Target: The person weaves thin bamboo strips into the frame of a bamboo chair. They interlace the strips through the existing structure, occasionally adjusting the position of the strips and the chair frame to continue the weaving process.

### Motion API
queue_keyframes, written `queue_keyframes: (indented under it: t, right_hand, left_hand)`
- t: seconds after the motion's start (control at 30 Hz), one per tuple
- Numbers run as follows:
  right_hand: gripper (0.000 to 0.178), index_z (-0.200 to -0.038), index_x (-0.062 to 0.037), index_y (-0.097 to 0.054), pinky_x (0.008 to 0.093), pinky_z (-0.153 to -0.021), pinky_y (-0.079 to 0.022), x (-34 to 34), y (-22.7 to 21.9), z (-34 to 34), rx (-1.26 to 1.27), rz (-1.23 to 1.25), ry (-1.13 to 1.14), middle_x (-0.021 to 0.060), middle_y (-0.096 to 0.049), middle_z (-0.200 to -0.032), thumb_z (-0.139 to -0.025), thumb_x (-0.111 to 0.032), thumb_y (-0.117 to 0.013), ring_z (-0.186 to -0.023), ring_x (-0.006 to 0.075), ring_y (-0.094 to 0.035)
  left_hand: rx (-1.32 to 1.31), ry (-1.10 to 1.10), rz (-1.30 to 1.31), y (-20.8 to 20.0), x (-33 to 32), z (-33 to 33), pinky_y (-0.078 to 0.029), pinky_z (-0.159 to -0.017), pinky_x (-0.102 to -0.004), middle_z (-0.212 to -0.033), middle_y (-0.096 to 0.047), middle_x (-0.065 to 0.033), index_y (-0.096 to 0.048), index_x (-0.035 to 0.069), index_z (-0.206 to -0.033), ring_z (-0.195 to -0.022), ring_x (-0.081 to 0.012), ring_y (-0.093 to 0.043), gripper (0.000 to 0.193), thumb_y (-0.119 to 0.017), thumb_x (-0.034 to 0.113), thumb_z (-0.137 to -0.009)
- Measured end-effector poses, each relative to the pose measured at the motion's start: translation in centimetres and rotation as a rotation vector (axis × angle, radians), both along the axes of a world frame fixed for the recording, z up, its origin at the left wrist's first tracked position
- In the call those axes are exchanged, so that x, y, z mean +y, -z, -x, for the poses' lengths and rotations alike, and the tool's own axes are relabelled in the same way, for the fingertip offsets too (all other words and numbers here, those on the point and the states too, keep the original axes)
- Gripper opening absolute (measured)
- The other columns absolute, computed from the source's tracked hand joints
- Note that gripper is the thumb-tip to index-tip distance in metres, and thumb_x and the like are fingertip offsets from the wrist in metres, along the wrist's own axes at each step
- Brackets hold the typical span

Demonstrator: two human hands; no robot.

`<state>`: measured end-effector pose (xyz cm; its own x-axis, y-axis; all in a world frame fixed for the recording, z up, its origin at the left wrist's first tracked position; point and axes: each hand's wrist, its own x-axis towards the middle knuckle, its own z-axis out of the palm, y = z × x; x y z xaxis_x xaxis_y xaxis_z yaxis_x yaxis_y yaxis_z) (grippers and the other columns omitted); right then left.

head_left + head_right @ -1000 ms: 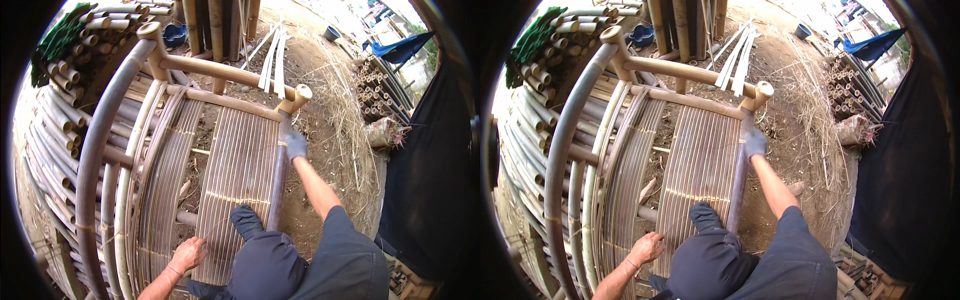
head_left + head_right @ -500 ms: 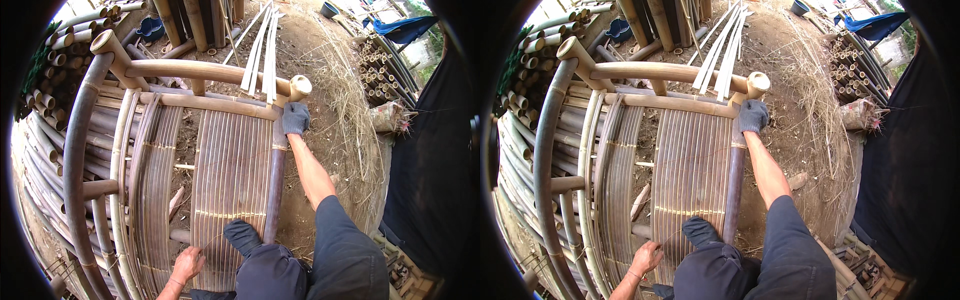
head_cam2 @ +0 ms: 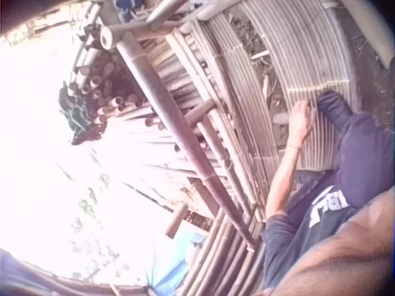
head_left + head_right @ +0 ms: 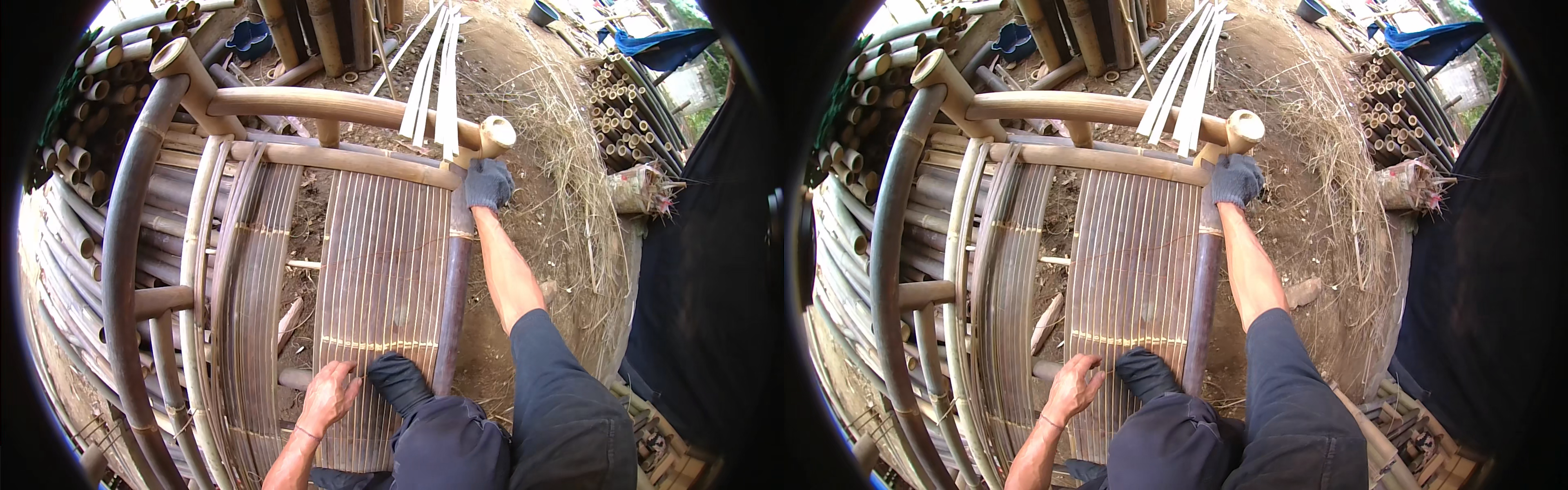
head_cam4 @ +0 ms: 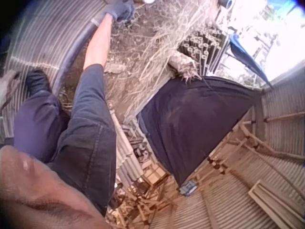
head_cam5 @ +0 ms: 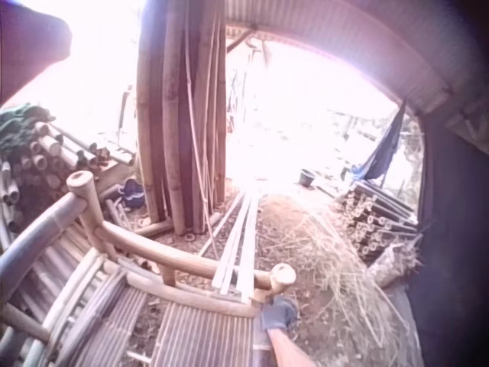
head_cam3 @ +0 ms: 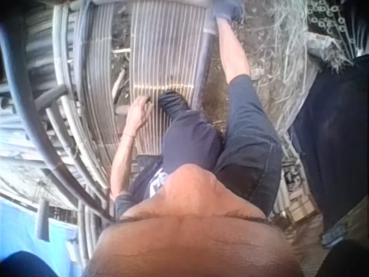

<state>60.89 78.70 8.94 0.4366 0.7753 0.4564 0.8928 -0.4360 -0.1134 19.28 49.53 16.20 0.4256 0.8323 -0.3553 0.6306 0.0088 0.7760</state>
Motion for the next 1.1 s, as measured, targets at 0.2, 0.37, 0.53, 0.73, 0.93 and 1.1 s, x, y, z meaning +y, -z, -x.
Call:
queue_keyframes:
  t: [0.2, 0.37, 0.53, 0.73, 0.93, 1.1]
  right_hand:
    - [0.035, -0.066, -0.0096, -0.063, 0.0434, -0.072, -0.047, -5.0, -3.8, 5.8, 0.145, -0.190, -0.273, 0.0094, -0.063, -0.075, -0.089, -0.036, -0.064, -0.077, 0.0313, -0.062]
    - [0.016, -0.077, -0.0105, -0.070, 0.0392, -0.070, -0.049, -10.0, -4.5, 6.7, 0.044, -0.057, -0.316, 0.0072, -0.066, -0.077, -0.087, -0.023, -0.070, -0.076, 0.0263, -0.063]
    - [0.018, -0.077, -0.0080, -0.069, 0.0404, -0.068, -0.048, -13.3, -7.2, 7.2, 0.010, -0.135, -0.443, 0.0083, -0.064, -0.076, -0.088, -0.022, -0.068, -0.073, 0.0277, -0.062]
    - [0.016, -0.074, -0.0075, -0.067, 0.0427, -0.064, -0.046, -15.5, -10.4, 8.1, -0.045, -0.008, -0.517, 0.0096, -0.063, -0.072, -0.086, -0.018, -0.069, -0.067, 0.0296, -0.061]
    - [0.006, -0.077, -0.0070, -0.065, 0.0474, -0.067, -0.047, -16.1, -11.9, 10.6, 0.045, -0.059, -0.672, 0.0095, -0.061, -0.070, -0.080, -0.011, -0.067, -0.069, 0.0325, -0.061]
    - [0.010, -0.075, -0.0084, -0.062, 0.0434, -0.068, -0.049, -15.6, -12.4, 10.8, 0.040, -0.083, -0.723, 0.0087, -0.061, -0.071, -0.077, -0.008, -0.072, -0.067, 0.0313, -0.061]
  left_hand:
    - [-0.049, -0.113, 0.147, 0.9, -2.6, 1.4, -0.052, -0.088, -0.0422, -0.104, -0.068, -0.0181, -0.064, 0.000, -0.113, -0.100, -0.0362, -0.066, 0.030, -0.068, 0.017, -0.088]
    - [-0.248, -0.252, 0.170, 0.2, 0.4, -1.5, -0.054, -0.086, -0.0409, -0.104, -0.069, -0.0205, -0.065, -0.002, -0.113, -0.097, -0.0345, -0.069, 0.030, -0.067, 0.019, -0.091]
    - [-0.323, -0.333, 0.187, -1.1, 6.4, -5.8, -0.055, -0.087, -0.0353, -0.104, -0.072, -0.0178, -0.065, -0.003, -0.119, -0.098, -0.0240, -0.070, 0.037, -0.064, 0.026, -0.096]
    - [-0.420, -0.339, 0.155, -2.6, 11.3, -10.4, -0.052, -0.083, -0.0323, -0.101, -0.073, -0.0137, -0.067, 0.000, -0.121, -0.093, -0.0177, -0.067, 0.039, -0.063, 0.031, -0.098]
    - [-0.635, -0.407, 0.201, -3.6, 16.7, -17.1, -0.052, -0.079, -0.0309, -0.096, -0.074, -0.0125, -0.072, -0.002, -0.112, -0.088, -0.0152, -0.067, 0.038, -0.068, 0.032, -0.095]
    - [-0.582, -0.519, 0.275, -3.2, 18.1, -19.3, -0.049, -0.067, -0.0283, -0.077, -0.071, -0.0044, -0.075, -0.001, -0.094, -0.072, -0.0102, -0.061, 0.028, -0.074, 0.027, -0.089]
